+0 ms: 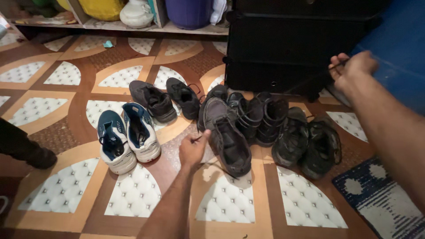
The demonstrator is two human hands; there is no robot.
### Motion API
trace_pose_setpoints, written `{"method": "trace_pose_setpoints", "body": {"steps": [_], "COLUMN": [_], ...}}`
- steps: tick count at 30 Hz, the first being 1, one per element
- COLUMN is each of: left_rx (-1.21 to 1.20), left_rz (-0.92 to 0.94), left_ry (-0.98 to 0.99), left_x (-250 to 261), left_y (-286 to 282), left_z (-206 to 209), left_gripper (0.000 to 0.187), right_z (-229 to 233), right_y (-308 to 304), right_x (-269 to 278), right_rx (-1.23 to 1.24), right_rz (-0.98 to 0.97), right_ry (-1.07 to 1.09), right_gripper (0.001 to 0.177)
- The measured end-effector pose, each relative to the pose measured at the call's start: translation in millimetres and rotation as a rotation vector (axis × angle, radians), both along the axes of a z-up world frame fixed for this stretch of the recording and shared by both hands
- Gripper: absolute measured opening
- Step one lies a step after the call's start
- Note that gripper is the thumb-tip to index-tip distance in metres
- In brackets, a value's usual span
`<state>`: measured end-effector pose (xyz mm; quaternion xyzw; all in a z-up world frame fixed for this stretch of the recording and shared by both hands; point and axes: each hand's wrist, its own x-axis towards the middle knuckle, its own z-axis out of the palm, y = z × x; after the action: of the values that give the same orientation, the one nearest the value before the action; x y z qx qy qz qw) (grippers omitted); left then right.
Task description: The person unlaces a pair of dark grey shoes, removes the laces, and then re-laces the shoes by threading the laces through the eyelets and tying them. The person repeats this process for a second pair of dark shoes.
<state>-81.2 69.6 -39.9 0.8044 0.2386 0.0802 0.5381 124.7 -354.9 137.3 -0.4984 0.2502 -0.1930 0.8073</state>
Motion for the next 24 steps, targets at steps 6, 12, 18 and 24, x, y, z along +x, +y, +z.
{"method": "trace_pose_setpoints", "body": {"steps": [6,12,18,24], "left_rx": [0.085,0.287,0.645,0.313], "left_rz": [0.135,0.114,0.212,-0.094], "left_ry": [-0.067,-0.107,-0.313,-0.135], "left_x": [20,21,2,-5], "left_y": [37,31,-6,-43], "left_z": [-6,8,31,52], "left_gripper": [0.086,0.073,0.052,0.054], "right_z": [-3,-14,-29,-37], "right_y": [-15,-10,73,166], "right_x": [3,-3,-47,-84], "right_rx": [-0.098,-0.032,-0.693,-1.255], "right_rz": [-0.023,-0.085,0.195,0.691], "right_ry": [0.013,0.051,0.202,0.084], "right_gripper": [0.052,0.044,0.015,0.016]}}
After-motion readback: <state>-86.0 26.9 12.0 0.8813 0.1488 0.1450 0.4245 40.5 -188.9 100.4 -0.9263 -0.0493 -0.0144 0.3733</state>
